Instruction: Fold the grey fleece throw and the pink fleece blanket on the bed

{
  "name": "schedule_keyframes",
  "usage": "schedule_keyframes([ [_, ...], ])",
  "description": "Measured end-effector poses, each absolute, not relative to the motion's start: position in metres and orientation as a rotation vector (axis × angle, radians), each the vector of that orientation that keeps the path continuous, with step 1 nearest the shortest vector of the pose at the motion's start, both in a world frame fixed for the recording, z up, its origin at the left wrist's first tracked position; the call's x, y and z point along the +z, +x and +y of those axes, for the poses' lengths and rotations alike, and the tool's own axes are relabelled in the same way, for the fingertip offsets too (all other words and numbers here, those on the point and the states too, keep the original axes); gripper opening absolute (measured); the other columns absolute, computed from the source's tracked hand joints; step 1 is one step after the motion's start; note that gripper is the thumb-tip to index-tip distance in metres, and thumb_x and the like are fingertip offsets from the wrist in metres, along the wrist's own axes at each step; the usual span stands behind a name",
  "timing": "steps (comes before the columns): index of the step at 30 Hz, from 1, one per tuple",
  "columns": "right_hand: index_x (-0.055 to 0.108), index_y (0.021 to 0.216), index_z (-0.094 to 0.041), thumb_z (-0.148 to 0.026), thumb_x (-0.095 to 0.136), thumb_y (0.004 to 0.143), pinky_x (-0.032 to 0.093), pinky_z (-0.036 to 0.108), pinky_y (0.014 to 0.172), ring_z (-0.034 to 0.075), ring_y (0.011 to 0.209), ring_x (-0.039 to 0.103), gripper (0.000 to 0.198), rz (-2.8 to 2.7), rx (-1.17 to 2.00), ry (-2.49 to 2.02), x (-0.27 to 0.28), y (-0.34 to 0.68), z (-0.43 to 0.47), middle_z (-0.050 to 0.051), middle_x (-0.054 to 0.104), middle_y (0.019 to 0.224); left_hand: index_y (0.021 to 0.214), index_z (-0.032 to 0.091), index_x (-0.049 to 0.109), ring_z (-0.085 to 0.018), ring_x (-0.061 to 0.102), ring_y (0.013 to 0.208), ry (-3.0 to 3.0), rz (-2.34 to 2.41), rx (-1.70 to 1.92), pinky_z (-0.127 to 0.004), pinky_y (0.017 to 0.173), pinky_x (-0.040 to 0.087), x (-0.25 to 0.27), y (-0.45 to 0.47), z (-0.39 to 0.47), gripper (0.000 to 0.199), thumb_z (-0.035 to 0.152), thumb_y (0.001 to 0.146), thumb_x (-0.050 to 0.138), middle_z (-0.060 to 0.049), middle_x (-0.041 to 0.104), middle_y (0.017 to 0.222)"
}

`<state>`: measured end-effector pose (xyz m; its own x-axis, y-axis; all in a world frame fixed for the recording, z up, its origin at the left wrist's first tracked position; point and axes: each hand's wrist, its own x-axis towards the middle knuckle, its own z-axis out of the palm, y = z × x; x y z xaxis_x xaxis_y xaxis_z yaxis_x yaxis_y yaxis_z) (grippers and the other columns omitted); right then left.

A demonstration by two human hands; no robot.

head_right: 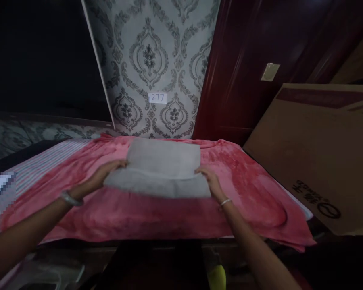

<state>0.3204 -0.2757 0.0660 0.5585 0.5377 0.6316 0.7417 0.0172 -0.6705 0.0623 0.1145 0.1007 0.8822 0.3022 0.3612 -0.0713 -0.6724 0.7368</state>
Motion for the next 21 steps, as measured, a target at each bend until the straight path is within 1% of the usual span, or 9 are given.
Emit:
schedule_keyframes([
  [1, 0.076, 0.079, -0.026, -0.033, 0.067, 0.071, 0.056, 0.046, 0.090, 0.028, 0.090, 0.070, 0.014, -1.113, -0.172, -1.678, 0.042, 0.310, -0.283, 0.009, 0.076, 0.090, 0.094, 0.022, 0.075, -0.029, 0.066, 0.120, 2.247, 0.157, 0.544, -0.047, 0.110, 0.050, 0.080, 0.049, 0.108, 0.029, 0.046, 0.092, 0.058, -0.008, 0.075, 0.122],
  [3, 0.078, 0.085, -0.025, -0.032, 0.060, 0.078, 0.056, 0.046, 0.094, 0.027, 0.100, 0.071, 0.021, -1.110, -0.102, -1.756, 0.007, 0.298, -0.300, 0.010, 0.077, 0.102, 0.096, 0.024, 0.076, -0.028, 0.065, 0.125, 2.269, 0.120, 0.475, -0.046, 0.113, 0.047, 0.050, 0.025, 0.104, 0.028, 0.043, 0.090, 0.056, -0.007, 0.073, 0.129],
  [5, 0.080, 0.089, -0.026, -0.028, 0.051, 0.082, 0.055, 0.046, 0.100, 0.025, 0.106, 0.071, 0.029, -1.096, -0.052, -1.853, -0.007, 0.300, -0.315, 0.008, 0.077, 0.109, 0.098, 0.023, 0.077, -0.026, 0.065, 0.126, 2.336, 0.073, 0.416, -0.045, 0.113, 0.047, 0.042, 0.012, 0.111, 0.031, 0.042, 0.088, 0.054, -0.008, 0.073, 0.131],
  [8, 0.080, 0.097, -0.025, -0.024, 0.048, 0.082, 0.057, 0.044, 0.099, 0.024, 0.102, 0.073, 0.035, -1.027, -0.063, -2.003, 0.009, 0.316, -0.312, 0.006, 0.078, 0.106, 0.097, 0.023, 0.079, -0.026, 0.069, 0.119, 2.475, 0.111, 0.414, -0.041, 0.108, 0.051, 0.062, 0.026, 0.126, 0.036, 0.045, 0.087, 0.051, -0.006, 0.078, 0.116],
  [10, 0.077, 0.116, -0.023, -0.026, 0.048, 0.086, 0.056, 0.044, 0.101, 0.025, 0.109, 0.071, 0.042, -0.975, -0.151, -2.051, 0.035, 0.322, -0.284, 0.007, 0.076, 0.117, 0.111, 0.022, 0.077, -0.026, 0.070, 0.118, 2.541, 0.163, 0.481, -0.041, 0.108, 0.052, 0.086, 0.058, 0.123, 0.043, 0.042, 0.089, 0.047, -0.007, 0.077, 0.120],
  [13, 0.060, 0.144, -0.018, -0.029, 0.046, 0.092, 0.044, 0.047, 0.116, 0.026, 0.133, 0.058, 0.055, -1.061, -0.271, -2.097, 0.077, 0.313, -0.212, 0.010, 0.063, 0.143, 0.138, 0.015, 0.063, -0.027, 0.056, 0.138, 2.654, 0.143, 0.542, -0.044, 0.119, 0.041, 0.116, 0.119, 0.096, 0.055, 0.037, 0.091, 0.046, -0.011, 0.060, 0.148],
  [16, 0.043, 0.157, -0.012, -0.025, 0.042, 0.096, 0.029, 0.051, 0.124, 0.028, 0.149, 0.038, 0.062, -1.117, -0.336, -2.285, 0.098, 0.292, -0.144, 0.014, 0.044, 0.160, 0.153, 0.011, 0.047, -0.029, 0.037, 0.152, 2.796, 0.266, 0.532, -0.049, 0.125, 0.031, 0.121, 0.167, 0.059, 0.063, 0.036, 0.095, 0.047, -0.016, 0.041, 0.162],
  [18, 0.036, 0.161, -0.017, -0.026, 0.040, 0.100, 0.026, 0.056, 0.123, 0.029, 0.154, 0.028, 0.062, -1.106, -0.346, -2.420, 0.093, 0.280, -0.119, 0.013, 0.034, 0.166, 0.156, 0.014, 0.043, -0.032, 0.028, 0.156, 2.888, 0.382, 0.492, -0.055, 0.126, 0.025, 0.106, 0.180, 0.040, 0.062, 0.037, 0.099, 0.045, -0.016, 0.033, 0.166],
  [21, 0.041, 0.158, -0.025, -0.031, 0.039, 0.103, 0.025, 0.059, 0.121, 0.030, 0.153, 0.029, 0.055, -1.170, -0.246, -2.555, 0.064, 0.268, -0.111, 0.009, 0.035, 0.166, 0.156, 0.025, 0.044, -0.036, 0.024, 0.157, 3.007, 0.429, 0.335, -0.064, 0.124, 0.019, 0.071, 0.177, 0.024, 0.057, 0.041, 0.102, 0.041, -0.012, 0.033, 0.167],
])
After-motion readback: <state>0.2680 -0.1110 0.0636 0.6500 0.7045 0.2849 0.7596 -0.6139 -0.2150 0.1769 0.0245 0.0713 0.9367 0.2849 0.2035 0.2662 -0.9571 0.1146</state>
